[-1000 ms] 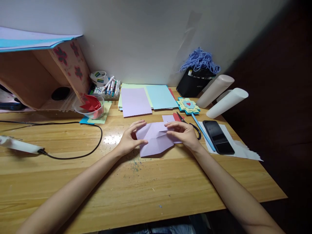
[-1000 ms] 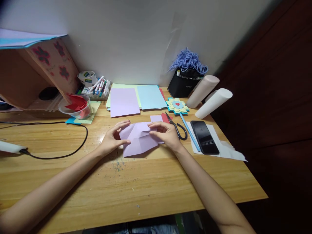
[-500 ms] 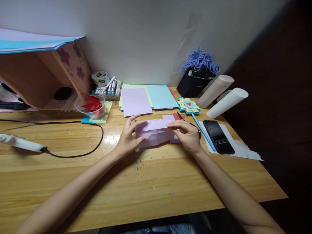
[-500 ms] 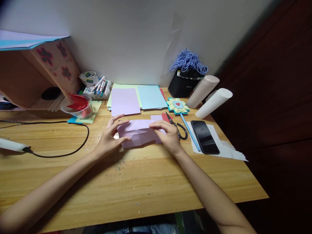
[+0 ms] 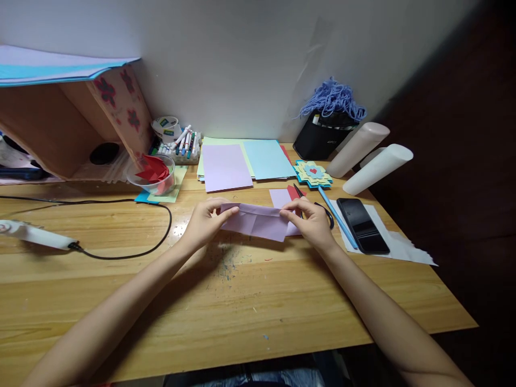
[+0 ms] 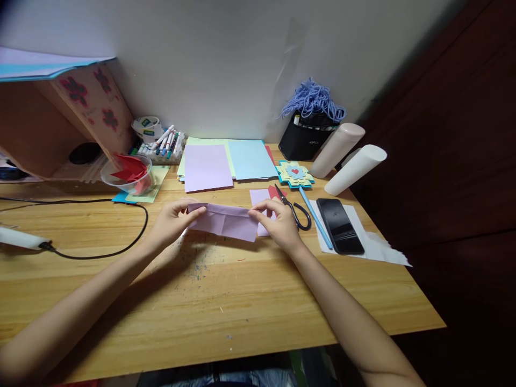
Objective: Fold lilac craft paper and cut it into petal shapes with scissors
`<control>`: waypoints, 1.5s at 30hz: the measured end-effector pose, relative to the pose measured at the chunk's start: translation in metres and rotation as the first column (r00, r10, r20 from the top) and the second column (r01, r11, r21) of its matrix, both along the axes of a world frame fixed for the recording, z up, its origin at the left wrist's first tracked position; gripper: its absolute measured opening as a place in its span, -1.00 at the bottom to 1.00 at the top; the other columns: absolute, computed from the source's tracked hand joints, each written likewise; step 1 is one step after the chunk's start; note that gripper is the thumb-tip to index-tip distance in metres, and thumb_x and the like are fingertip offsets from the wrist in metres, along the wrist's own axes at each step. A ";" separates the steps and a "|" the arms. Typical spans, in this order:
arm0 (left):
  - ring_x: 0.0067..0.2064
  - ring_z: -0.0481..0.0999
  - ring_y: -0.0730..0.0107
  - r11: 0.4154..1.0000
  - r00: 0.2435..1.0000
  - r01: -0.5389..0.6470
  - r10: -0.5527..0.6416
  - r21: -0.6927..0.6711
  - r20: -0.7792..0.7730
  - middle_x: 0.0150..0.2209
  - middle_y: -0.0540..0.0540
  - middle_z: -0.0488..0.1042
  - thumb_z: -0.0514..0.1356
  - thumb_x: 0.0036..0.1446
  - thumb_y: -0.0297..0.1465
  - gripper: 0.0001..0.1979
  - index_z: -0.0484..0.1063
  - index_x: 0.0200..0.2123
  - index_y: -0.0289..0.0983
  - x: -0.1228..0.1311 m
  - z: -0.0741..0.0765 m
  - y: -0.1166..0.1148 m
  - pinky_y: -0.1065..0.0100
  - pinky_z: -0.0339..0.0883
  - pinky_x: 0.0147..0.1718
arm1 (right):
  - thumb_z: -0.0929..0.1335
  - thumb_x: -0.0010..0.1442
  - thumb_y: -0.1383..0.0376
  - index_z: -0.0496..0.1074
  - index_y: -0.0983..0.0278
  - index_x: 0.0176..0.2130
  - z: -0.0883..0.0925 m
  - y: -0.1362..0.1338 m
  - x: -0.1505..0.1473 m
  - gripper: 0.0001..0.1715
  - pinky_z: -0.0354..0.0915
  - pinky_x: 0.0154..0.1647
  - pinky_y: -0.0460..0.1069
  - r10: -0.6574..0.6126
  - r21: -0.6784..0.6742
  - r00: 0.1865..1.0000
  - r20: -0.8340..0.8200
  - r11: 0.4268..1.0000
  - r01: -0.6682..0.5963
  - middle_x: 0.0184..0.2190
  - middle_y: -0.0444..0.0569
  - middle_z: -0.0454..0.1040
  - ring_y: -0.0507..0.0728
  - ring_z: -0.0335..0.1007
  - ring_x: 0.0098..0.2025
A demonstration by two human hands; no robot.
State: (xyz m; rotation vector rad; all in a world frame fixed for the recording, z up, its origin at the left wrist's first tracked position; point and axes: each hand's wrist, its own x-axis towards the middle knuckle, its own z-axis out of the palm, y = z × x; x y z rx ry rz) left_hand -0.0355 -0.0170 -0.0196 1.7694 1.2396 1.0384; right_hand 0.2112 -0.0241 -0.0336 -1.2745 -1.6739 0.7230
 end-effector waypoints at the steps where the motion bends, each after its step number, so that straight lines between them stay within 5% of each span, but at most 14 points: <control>1: -0.41 0.37 0.42 0.998 1.000 0.001 -0.001 -0.056 0.007 -0.46 -0.03 0.48 0.18 0.03 -0.24 -0.77 0.49 -0.49 -0.27 0.000 0.000 0.000 0.40 0.21 -0.44 | 0.38 0.04 0.18 0.42 0.26 -0.47 -0.001 0.000 -0.001 -0.81 0.24 -0.42 -0.04 0.023 -0.071 0.998 -0.055 0.997 -0.027 -0.50 -0.09 0.44 0.05 0.29 -0.45; 4: -0.47 0.34 0.47 0.979 0.998 0.009 0.003 -0.205 0.055 -0.47 -0.02 0.46 0.15 0.05 -0.19 -0.72 0.48 -0.40 -0.29 0.002 -0.003 0.001 0.45 0.15 -0.52 | 0.36 0.06 0.15 0.34 0.27 -0.42 -0.003 0.000 -0.004 -0.77 0.21 -0.49 -0.09 0.111 -0.288 0.968 -0.227 0.941 -0.176 -0.53 -0.15 0.39 0.00 0.29 -0.50; 8: -0.48 0.34 0.47 0.978 0.999 0.011 -0.021 -0.208 -0.046 -0.49 -0.02 0.44 0.12 0.07 -0.18 -0.71 0.45 -0.39 -0.31 0.007 -0.008 -0.003 0.46 0.13 -0.54 | 0.45 -0.09 0.18 0.38 0.30 -0.35 -0.005 -0.003 -0.007 -0.69 0.26 -0.40 -0.08 0.245 -0.507 0.921 -0.301 0.777 -0.373 -0.47 -0.10 0.47 0.03 0.38 -0.43; 11: -0.44 0.38 0.42 0.984 0.983 0.093 -0.116 -0.153 -0.142 -0.47 -0.04 0.46 0.11 0.09 -0.23 -0.74 0.46 -0.39 -0.31 0.011 -0.010 -0.008 0.42 0.18 -0.48 | 0.44 -0.08 0.15 0.43 0.33 -0.31 -0.005 -0.009 -0.011 -0.64 0.22 -0.46 -0.10 0.335 -0.602 0.886 -0.321 0.650 -0.464 -0.46 -0.07 0.47 0.02 0.35 -0.45; 14: -0.31 0.44 0.35 0.961 0.959 0.231 -0.251 -0.151 -0.130 -0.34 -0.07 0.51 0.10 0.10 -0.28 -0.78 0.47 -0.30 -0.27 0.014 -0.012 -0.011 0.37 0.25 -0.35 | 0.39 -0.01 0.10 0.41 0.34 -0.38 -0.007 -0.015 -0.019 -0.66 0.06 -0.58 -0.14 0.391 -0.615 0.856 -0.337 0.597 -0.515 -0.59 -0.17 0.34 -0.05 0.21 -0.56; 16: -0.25 0.46 0.33 0.947 0.953 0.271 -0.289 -0.174 -0.091 -0.27 -0.08 0.52 0.11 0.10 -0.30 -0.80 0.46 -0.27 -0.25 0.015 -0.013 -0.011 0.35 0.27 -0.29 | 0.36 0.02 0.07 0.38 0.33 -0.40 -0.012 -0.018 -0.027 -0.65 0.02 -0.60 -0.15 0.375 -0.600 0.862 -0.342 0.619 -0.507 -0.61 -0.21 0.27 -0.06 0.14 -0.59; 19: -0.24 0.47 0.31 0.952 0.968 0.231 -0.245 -0.203 -0.050 -0.26 -0.08 0.53 0.12 0.07 -0.31 -0.80 0.47 -0.28 -0.25 0.015 -0.015 -0.007 0.34 0.27 -0.27 | 0.30 0.10 0.07 0.35 0.30 -0.37 -0.021 -0.022 -0.038 -0.68 0.10 -0.51 -0.13 0.328 -0.517 0.893 -0.310 0.730 -0.447 -0.52 -0.17 0.30 -0.02 0.19 -0.50; 22: -0.38 0.42 0.37 0.958 0.987 0.142 -0.156 -0.248 -0.037 -0.42 -0.05 0.50 0.13 0.06 -0.27 -0.78 0.48 -0.41 -0.29 0.011 -0.020 -0.003 0.40 0.21 -0.42 | 0.25 0.16 0.12 0.34 0.27 -0.34 -0.028 -0.023 -0.045 -0.74 0.12 -0.43 -0.11 0.298 -0.400 0.942 -0.157 0.853 -0.336 -0.48 -0.16 0.31 0.01 0.21 -0.43; 24: -0.50 0.33 0.44 0.935 0.993 0.113 -0.112 -0.335 0.024 -0.55 -0.01 0.41 0.13 0.04 -0.21 -0.70 0.44 -0.51 -0.33 0.009 -0.024 0.000 0.43 0.11 -0.54 | 0.25 0.16 0.13 0.33 0.26 -0.36 -0.029 -0.022 -0.045 -0.76 0.09 -0.47 -0.11 0.280 -0.382 0.957 -0.071 0.879 -0.286 -0.53 -0.18 0.29 0.01 0.19 -0.47; 29: -0.58 0.24 0.52 0.830 0.961 0.181 -0.035 -0.528 0.275 -0.60 0.02 0.33 0.16 -0.03 -0.11 -0.63 0.39 -0.53 -0.35 0.006 -0.032 0.002 0.45 0.04 -0.59 | 0.31 0.07 0.08 0.29 0.28 -0.50 -0.023 -0.015 -0.035 -0.68 0.01 -0.59 -0.12 0.231 -0.459 0.972 -0.050 0.859 -0.228 -0.63 -0.20 0.25 -0.02 0.12 -0.59; 37: -0.55 0.30 0.47 0.866 0.973 0.058 0.062 -0.497 0.220 -0.56 -0.02 0.37 0.15 -0.01 -0.13 -0.66 0.39 -0.48 -0.34 -0.003 -0.045 0.014 0.43 0.10 -0.56 | 0.40 -0.06 0.09 0.37 0.33 -0.44 -0.023 0.001 -0.014 -0.66 0.15 -0.62 -0.14 0.119 -0.574 0.960 -0.254 0.780 -0.249 -0.62 -0.16 0.37 -0.04 0.23 -0.63; 40: -0.21 0.44 0.25 0.957 0.987 0.046 -0.001 -0.285 0.158 -0.18 -0.18 0.46 0.16 0.03 -0.20 -0.65 0.39 -0.17 -0.28 -0.007 -0.044 0.015 0.29 0.30 -0.30 | 0.42 -0.11 0.08 0.40 0.33 -0.46 -0.021 0.005 -0.010 -0.64 0.18 -0.63 -0.14 0.036 -0.579 0.964 -0.262 0.794 -0.187 -0.66 -0.15 0.38 -0.04 0.26 -0.64; 42: 0.09 0.26 0.11 0.998 0.997 0.070 -0.070 0.006 0.012 0.09 -0.22 0.27 0.24 -0.04 -0.22 -0.48 0.29 0.01 -0.19 -0.008 -0.040 0.014 0.12 0.21 -0.03 | 0.43 -0.14 0.07 0.41 0.34 -0.49 -0.021 0.006 -0.008 -0.63 0.15 -0.67 -0.14 0.000 -0.591 0.967 -0.255 0.792 -0.155 -0.71 -0.16 0.36 -0.05 0.23 -0.69; 45: 0.22 0.07 0.09 0.892 0.923 0.319 -0.214 0.322 -0.320 0.20 -0.15 0.15 0.31 -0.13 -0.24 -0.42 0.30 0.02 -0.10 -0.008 -0.035 0.011 -0.06 -0.21 0.18 | 0.44 -0.14 0.07 0.42 0.36 -0.48 -0.021 0.008 -0.005 -0.62 0.11 -0.69 -0.15 0.012 -0.594 0.962 -0.273 0.784 -0.178 -0.72 -0.15 0.37 -0.06 0.20 -0.71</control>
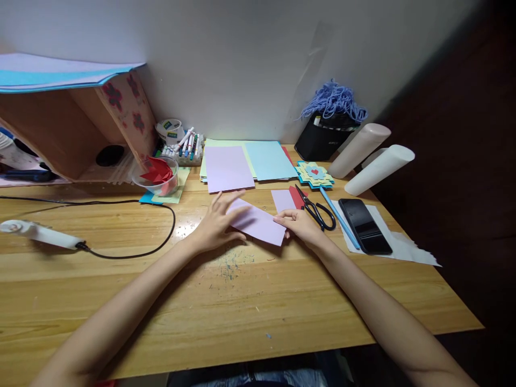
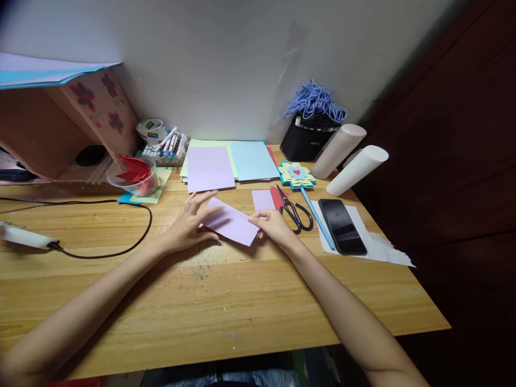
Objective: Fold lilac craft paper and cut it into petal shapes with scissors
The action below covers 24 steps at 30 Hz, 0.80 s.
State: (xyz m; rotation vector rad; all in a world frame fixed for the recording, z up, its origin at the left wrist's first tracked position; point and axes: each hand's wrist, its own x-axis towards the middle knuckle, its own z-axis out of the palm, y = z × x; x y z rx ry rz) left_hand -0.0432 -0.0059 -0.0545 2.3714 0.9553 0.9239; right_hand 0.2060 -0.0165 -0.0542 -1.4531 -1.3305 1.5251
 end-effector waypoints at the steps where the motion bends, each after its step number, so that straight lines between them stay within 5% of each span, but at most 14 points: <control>1: 0.20 0.13 0.13 0.995 0.994 0.081 -0.077 0.057 -0.074 0.16 -0.11 0.23 0.29 -0.08 -0.26 -0.52 0.35 -0.03 -0.08 0.000 0.001 -0.001 -0.07 -0.29 0.19 | 0.44 -0.14 0.07 0.43 0.36 -0.47 0.000 0.000 0.001 -0.62 0.11 -0.69 -0.15 0.010 -0.006 1.000 -0.013 1.000 -0.010 -0.72 -0.15 0.37 -0.06 0.20 -0.71; 4: 0.01 0.39 0.32 0.978 0.971 0.185 -0.168 0.091 -0.170 -0.09 -0.01 0.49 0.11 0.13 -0.39 -0.78 0.42 -0.15 -0.07 0.000 0.000 -0.003 0.00 -0.23 0.20 | 0.43 -0.11 0.08 0.43 0.36 -0.45 0.000 0.000 0.001 -0.62 0.16 -0.67 -0.13 0.042 -0.018 0.999 -0.018 0.999 -0.042 -0.68 -0.13 0.38 -0.06 0.21 -0.69; 7: -0.18 0.48 0.35 0.994 0.991 0.052 -0.039 0.096 -0.129 -0.25 -0.03 0.55 0.06 0.15 -0.42 -0.79 0.47 -0.23 -0.12 -0.001 -0.001 -0.004 0.08 0.04 0.09 | 0.39 -0.03 0.09 0.43 0.34 -0.30 0.000 -0.002 -0.001 -0.62 0.28 -0.59 -0.08 0.031 0.076 0.998 0.045 0.997 -0.034 -0.55 -0.07 0.44 0.00 0.31 -0.60; 9: -0.28 0.49 0.34 0.993 0.993 -0.070 0.079 0.096 -0.086 -0.32 -0.05 0.55 0.09 0.12 -0.39 -0.83 0.50 -0.30 -0.14 -0.001 0.000 -0.006 0.13 0.18 -0.05 | 0.35 0.05 0.14 0.40 0.28 -0.18 0.002 -0.004 -0.002 -0.65 0.37 -0.43 -0.01 -0.034 0.304 0.990 0.135 0.953 -0.008 -0.34 0.00 0.46 0.07 0.40 -0.42; 12: -0.37 0.47 0.32 0.973 0.973 -0.223 0.225 0.054 -0.051 -0.41 -0.06 0.55 0.14 0.08 -0.35 -0.86 0.51 -0.38 -0.16 0.000 0.007 -0.009 0.21 0.25 -0.24 | 0.30 0.10 0.30 0.39 0.19 -0.16 0.005 -0.009 0.000 -0.75 0.34 -0.14 0.09 -0.186 0.702 0.948 0.258 0.710 -0.052 -0.12 0.04 0.37 0.15 0.36 -0.15; 14: -0.37 0.47 0.29 0.951 0.950 -0.309 0.307 -0.020 -0.048 -0.42 -0.06 0.55 0.17 0.04 -0.33 -0.88 0.52 -0.43 -0.17 0.002 0.014 -0.012 0.24 0.26 -0.30 | 0.28 0.08 0.39 0.40 0.17 -0.18 0.008 -0.013 0.002 -0.73 0.30 -0.07 0.12 -0.240 0.839 0.927 0.289 0.530 -0.125 -0.17 0.02 0.39 0.18 0.34 -0.12; 16: -0.38 0.47 0.28 0.923 0.935 -0.354 0.351 -0.151 -0.048 -0.44 -0.07 0.55 0.20 0.00 -0.30 -0.87 0.52 -0.47 -0.19 0.004 0.020 -0.016 0.28 0.26 -0.34 | 0.30 0.05 0.42 0.39 0.16 -0.17 0.009 -0.015 0.003 -0.70 0.30 -0.09 0.12 -0.218 0.884 0.917 0.335 0.410 -0.226 -0.23 0.00 0.43 0.18 0.36 -0.14; 20: -0.48 0.42 0.38 0.844 0.939 -0.314 0.343 -0.435 -0.013 -0.54 -0.06 0.50 0.29 -0.15 -0.19 -0.74 0.46 -0.59 -0.29 0.009 0.029 -0.020 0.39 0.21 -0.48 | 0.33 0.08 0.40 0.37 0.17 -0.14 0.008 -0.017 -0.001 -0.70 0.36 -0.22 0.03 -0.090 0.846 0.865 0.493 0.282 -0.453 -0.28 -0.02 0.50 0.12 0.41 -0.25; 24: -0.64 0.26 0.54 0.682 0.927 -0.233 0.371 -0.694 0.054 -0.67 0.04 0.33 0.30 -0.22 -0.11 -0.61 0.28 -0.64 -0.31 0.008 0.030 -0.015 0.48 0.04 -0.65 | 0.24 0.14 0.48 0.40 0.23 -0.32 0.008 -0.014 -0.001 -0.79 0.36 -0.36 -0.03 -0.108 0.826 0.826 0.554 0.198 -0.528 -0.41 -0.04 0.52 0.07 0.42 -0.37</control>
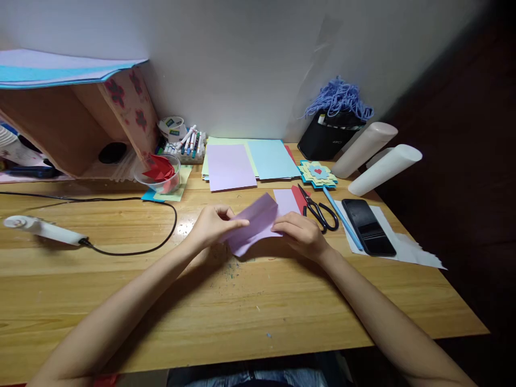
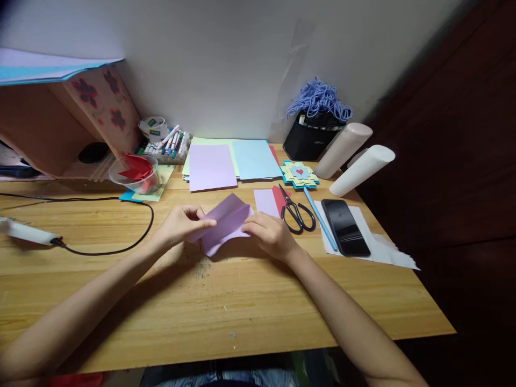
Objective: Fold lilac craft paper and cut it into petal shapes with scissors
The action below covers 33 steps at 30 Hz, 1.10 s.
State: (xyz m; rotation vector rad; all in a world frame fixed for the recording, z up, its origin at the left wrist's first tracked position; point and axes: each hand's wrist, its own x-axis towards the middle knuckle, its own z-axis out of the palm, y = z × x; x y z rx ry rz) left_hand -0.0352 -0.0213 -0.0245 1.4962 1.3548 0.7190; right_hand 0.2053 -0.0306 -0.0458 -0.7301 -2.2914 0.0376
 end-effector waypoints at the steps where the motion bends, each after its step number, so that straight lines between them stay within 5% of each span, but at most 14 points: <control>1: -0.65 0.24 0.57 0.999 0.999 -0.030 0.031 -0.032 0.034 -0.67 0.07 0.29 0.28 -0.19 -0.11 -0.60 0.24 -0.63 -0.30 -0.002 -0.001 0.003 0.50 0.00 -0.66 | 0.23 0.14 0.50 0.40 0.24 -0.34 0.000 0.002 0.002 -0.78 0.36 -0.35 -0.02 -0.008 0.010 1.000 -0.002 1.000 0.008 -0.41 -0.02 0.52 0.08 0.43 -0.35; 5: -0.60 0.20 0.61 0.994 0.994 -0.109 0.109 0.001 0.021 -0.63 0.10 0.23 0.23 -0.10 -0.13 -0.62 0.20 -0.58 -0.30 -0.012 -0.008 0.015 0.53 -0.04 -0.63 | 0.23 0.12 0.52 0.37 0.26 -0.33 -0.001 0.009 0.014 -0.78 0.39 -0.24 0.03 -0.041 -0.063 0.997 -0.069 0.997 0.037 -0.30 0.03 0.52 0.11 0.45 -0.21; 8: -0.53 0.29 0.55 0.990 0.995 0.066 -0.056 -0.126 0.077 -0.53 0.04 0.35 0.24 -0.09 -0.18 -0.69 0.31 -0.47 -0.32 -0.018 -0.011 0.018 0.51 0.08 -0.58 | 0.24 0.11 0.52 0.37 0.24 -0.34 -0.003 0.012 0.020 -0.78 0.40 -0.26 0.03 -0.051 -0.138 0.986 -0.156 0.990 0.029 -0.29 0.01 0.52 0.10 0.46 -0.22; 13: -0.34 0.47 0.38 0.843 0.886 0.372 -0.198 -0.389 0.419 -0.27 -0.17 0.50 0.28 -0.10 -0.26 -0.61 0.42 -0.20 -0.34 -0.014 -0.012 0.011 0.42 0.29 -0.40 | 0.31 0.06 0.50 0.39 0.23 -0.41 -0.004 0.010 0.018 -0.82 0.41 -0.36 -0.01 0.033 -0.140 0.960 -0.278 0.987 -0.074 -0.40 -0.03 0.51 0.08 0.47 -0.34; 16: -0.41 0.48 0.39 0.801 0.884 0.357 -0.122 -0.481 0.452 -0.33 -0.18 0.52 0.28 -0.09 -0.23 -0.64 0.46 -0.27 -0.37 -0.016 -0.016 0.012 0.41 0.31 -0.43 | 0.32 0.07 0.47 0.40 0.23 -0.42 -0.001 0.008 0.019 -0.85 0.38 -0.44 -0.04 0.039 -0.080 0.970 -0.242 0.995 -0.060 -0.44 -0.04 0.50 0.06 0.46 -0.40; 22: -0.48 0.47 0.45 0.833 0.910 0.262 -0.046 -0.486 0.411 -0.42 -0.14 0.52 0.27 -0.06 -0.20 -0.67 0.47 -0.37 -0.39 -0.025 -0.025 0.021 0.48 0.26 -0.54 | 0.37 0.05 0.43 0.43 0.19 -0.41 0.000 0.012 0.028 -0.88 0.28 -0.50 -0.07 -0.099 0.142 0.990 -0.101 0.983 0.113 -0.51 -0.10 0.49 0.04 0.38 -0.48; 28: -0.45 0.48 0.44 0.853 0.865 0.260 0.002 -0.453 0.502 -0.39 -0.15 0.52 0.26 -0.04 -0.22 -0.70 0.46 -0.38 -0.38 -0.021 -0.022 0.016 0.46 0.28 -0.51 | 0.40 0.01 0.41 0.43 0.10 -0.30 0.000 0.011 0.023 -0.76 0.28 -0.26 0.01 -0.195 0.406 0.980 0.030 0.898 0.166 -0.36 -0.15 0.55 0.08 0.36 -0.34; 33: -0.45 0.46 0.45 0.857 0.863 0.264 -0.005 -0.442 0.505 -0.38 -0.14 0.51 0.24 -0.01 -0.20 -0.69 0.45 -0.34 -0.37 -0.018 -0.020 0.014 0.44 0.27 -0.47 | 0.33 0.08 0.45 0.42 0.13 -0.25 -0.004 0.009 0.019 -0.74 0.27 -0.08 0.03 -0.121 0.390 0.987 0.106 0.918 0.070 -0.18 -0.14 0.53 0.08 0.37 -0.13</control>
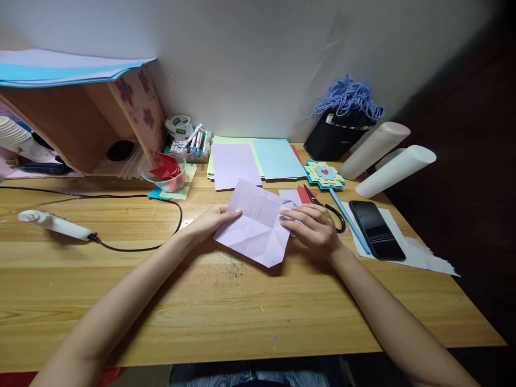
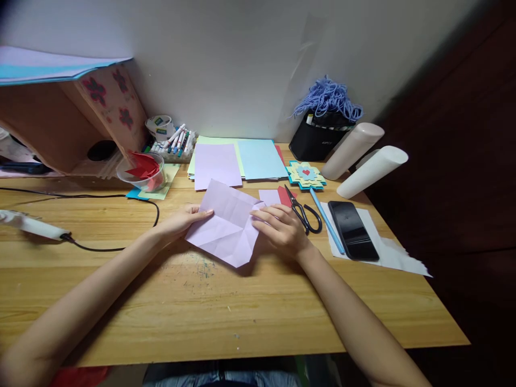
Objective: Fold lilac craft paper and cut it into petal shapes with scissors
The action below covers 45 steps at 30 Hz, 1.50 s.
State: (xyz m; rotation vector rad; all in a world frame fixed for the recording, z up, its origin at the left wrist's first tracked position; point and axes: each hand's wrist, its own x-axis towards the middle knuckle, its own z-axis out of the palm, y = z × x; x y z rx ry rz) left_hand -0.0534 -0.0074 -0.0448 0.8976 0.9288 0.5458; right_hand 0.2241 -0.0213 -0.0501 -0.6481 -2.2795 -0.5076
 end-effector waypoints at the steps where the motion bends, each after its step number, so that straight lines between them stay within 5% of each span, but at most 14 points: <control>1: -0.45 0.45 0.45 1.000 1.000 -0.001 0.001 0.004 -0.003 -0.38 -0.14 0.51 0.24 -0.01 -0.20 -0.69 0.45 -0.34 -0.37 0.000 0.000 0.000 0.45 0.26 -0.48 | 0.32 0.09 0.46 0.42 0.13 -0.26 -0.001 0.000 0.000 -0.75 0.27 -0.07 0.03 0.003 -0.007 1.000 -0.009 1.000 -0.003 -0.18 -0.15 0.54 0.08 0.38 -0.12; 8: -0.47 0.43 0.47 1.000 0.999 0.001 -0.001 0.002 0.036 -0.41 -0.14 0.49 0.23 0.00 -0.21 -0.69 0.43 -0.34 -0.38 0.000 -0.007 0.000 0.46 0.21 -0.51 | 0.33 0.08 0.47 0.42 0.18 -0.32 0.002 0.001 0.001 -0.81 0.30 -0.19 0.01 0.013 0.003 0.995 -0.099 1.000 -0.012 -0.27 -0.14 0.57 0.08 0.41 -0.19; 15: -0.46 0.43 0.48 1.000 0.995 -0.029 0.029 0.005 0.097 -0.42 -0.12 0.49 0.24 -0.01 -0.23 -0.71 0.44 -0.38 -0.38 0.007 -0.008 -0.002 0.48 0.23 -0.50 | 0.32 0.11 0.43 0.43 0.10 -0.25 -0.006 0.000 0.002 -0.76 0.34 -0.20 0.05 0.005 -0.177 0.998 -0.069 0.984 -0.017 -0.13 -0.14 0.51 0.10 0.38 -0.15; 23: -0.23 0.49 0.27 0.994 0.997 0.026 -0.034 0.103 0.075 -0.12 -0.23 0.48 0.34 -0.17 -0.39 -0.52 0.39 -0.11 -0.35 0.010 -0.005 -0.009 0.33 0.34 -0.25 | 0.27 0.14 0.48 0.41 0.22 -0.21 -0.002 -0.005 -0.007 -0.75 0.38 -0.25 0.05 0.184 -0.204 0.983 -0.012 0.962 -0.183 -0.18 0.03 0.53 0.14 0.42 -0.15; 29: -0.25 0.48 0.32 0.986 0.998 0.041 -0.034 0.164 -0.046 -0.17 -0.15 0.50 0.31 -0.11 -0.34 -0.57 0.40 -0.12 -0.31 0.008 -0.008 -0.007 0.35 0.32 -0.26 | 0.25 0.16 0.49 0.41 0.22 -0.20 -0.004 -0.007 -0.015 -0.74 0.36 -0.26 0.03 0.267 -0.311 0.962 0.049 0.920 -0.240 -0.17 -0.04 0.53 0.11 0.45 -0.18; 33: -0.34 0.47 0.37 0.983 0.991 0.062 -0.040 0.173 -0.127 -0.24 -0.13 0.51 0.31 -0.12 -0.30 -0.59 0.41 -0.17 -0.34 0.006 -0.011 -0.005 0.40 0.31 -0.36 | 0.25 0.17 0.46 0.40 0.23 -0.20 -0.006 -0.007 -0.019 -0.77 0.35 -0.24 0.03 0.247 -0.446 0.966 -0.077 0.858 -0.255 -0.25 -0.04 0.55 0.09 0.44 -0.23; 38: -0.35 0.46 0.39 0.965 0.977 0.151 -0.113 0.213 -0.181 -0.29 -0.11 0.51 0.30 -0.12 -0.28 -0.61 0.43 -0.21 -0.37 0.006 -0.012 -0.005 0.43 0.31 -0.37 | 0.27 0.18 0.36 0.39 0.24 -0.35 0.000 -0.010 -0.025 -0.89 0.31 -0.24 0.03 0.058 -0.641 0.973 -0.225 0.743 -0.193 -0.32 -0.01 0.48 0.10 0.35 -0.26; 42: -0.22 0.47 0.29 0.926 0.955 0.297 -0.291 0.232 -0.061 -0.24 -0.17 0.50 0.30 -0.13 -0.33 -0.62 0.43 -0.19 -0.36 0.009 -0.008 -0.008 0.34 0.34 -0.23 | 0.22 0.24 0.30 0.33 0.26 -0.42 0.001 -0.012 -0.030 -0.79 0.28 -0.30 -0.02 -0.043 -0.764 0.974 -0.222 0.628 -0.146 -0.34 -0.01 0.37 0.08 0.31 -0.30; 45: -0.26 0.47 0.31 0.887 0.913 0.408 -0.398 0.216 -0.090 -0.27 -0.13 0.50 0.30 -0.13 -0.33 -0.65 0.46 -0.22 -0.33 0.010 -0.006 -0.011 0.35 0.34 -0.25 | 0.20 0.25 0.27 0.29 0.26 -0.46 -0.002 -0.013 -0.033 -0.74 0.25 -0.35 -0.03 -0.025 -0.788 0.988 -0.154 0.607 -0.108 -0.44 -0.07 0.31 0.07 0.26 -0.37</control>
